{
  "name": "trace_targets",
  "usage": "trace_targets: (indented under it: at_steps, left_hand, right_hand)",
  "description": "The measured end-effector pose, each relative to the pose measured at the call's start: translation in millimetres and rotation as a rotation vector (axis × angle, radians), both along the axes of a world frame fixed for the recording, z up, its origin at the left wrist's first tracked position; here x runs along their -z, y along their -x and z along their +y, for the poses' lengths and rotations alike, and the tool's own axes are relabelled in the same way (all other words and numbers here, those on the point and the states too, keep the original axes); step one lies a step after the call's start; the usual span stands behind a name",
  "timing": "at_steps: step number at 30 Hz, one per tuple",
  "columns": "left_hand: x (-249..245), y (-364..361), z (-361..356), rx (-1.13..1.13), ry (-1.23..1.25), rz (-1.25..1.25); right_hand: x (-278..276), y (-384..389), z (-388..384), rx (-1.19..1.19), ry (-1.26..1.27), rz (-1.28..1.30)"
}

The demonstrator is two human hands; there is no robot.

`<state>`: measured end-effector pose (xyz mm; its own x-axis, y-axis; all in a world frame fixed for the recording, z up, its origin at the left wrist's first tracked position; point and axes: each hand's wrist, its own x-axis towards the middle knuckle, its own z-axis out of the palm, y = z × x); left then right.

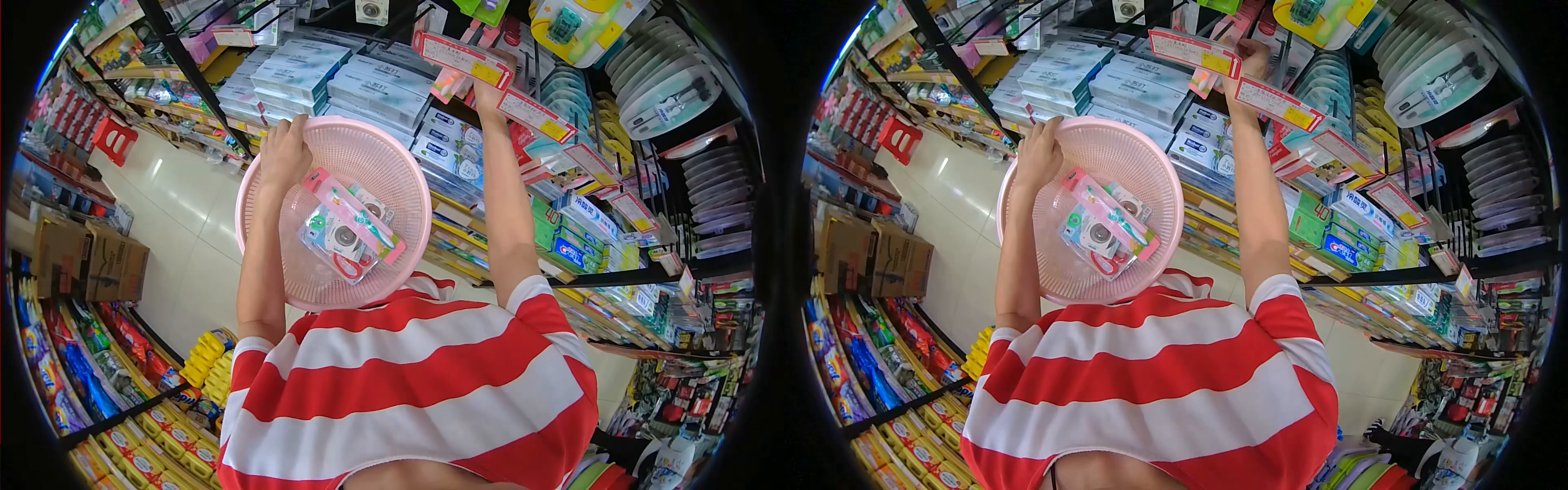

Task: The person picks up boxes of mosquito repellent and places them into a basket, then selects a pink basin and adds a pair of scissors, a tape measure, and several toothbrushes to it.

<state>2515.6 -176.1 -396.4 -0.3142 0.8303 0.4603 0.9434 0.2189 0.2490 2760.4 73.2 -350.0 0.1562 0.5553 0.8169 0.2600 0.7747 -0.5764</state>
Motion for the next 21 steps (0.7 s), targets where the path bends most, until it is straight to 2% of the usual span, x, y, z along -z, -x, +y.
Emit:
trace_targets:
  at_steps: [3, 9, 12, 21]
  left_hand:
    - [-1, -1, 1, -0.008, 0.0, 0.006]
    - [-2, -2, 5, 0.007, 0.013, 0.002]
    - [-2, -4, 6, 0.006, 0.029, -0.005]
    - [-1, -4, 3, 0.011, 0.008, -0.005]
  right_hand:
    - [-5, -2, -3, -0.048, 0.065, 0.042]
    - [-6, -11, 8, -0.108, 0.111, -0.089]
    - [-8, -18, 10, -0.057, 0.161, -0.155]
    - [0, -16, -1, 0.039, 0.133, -0.051]
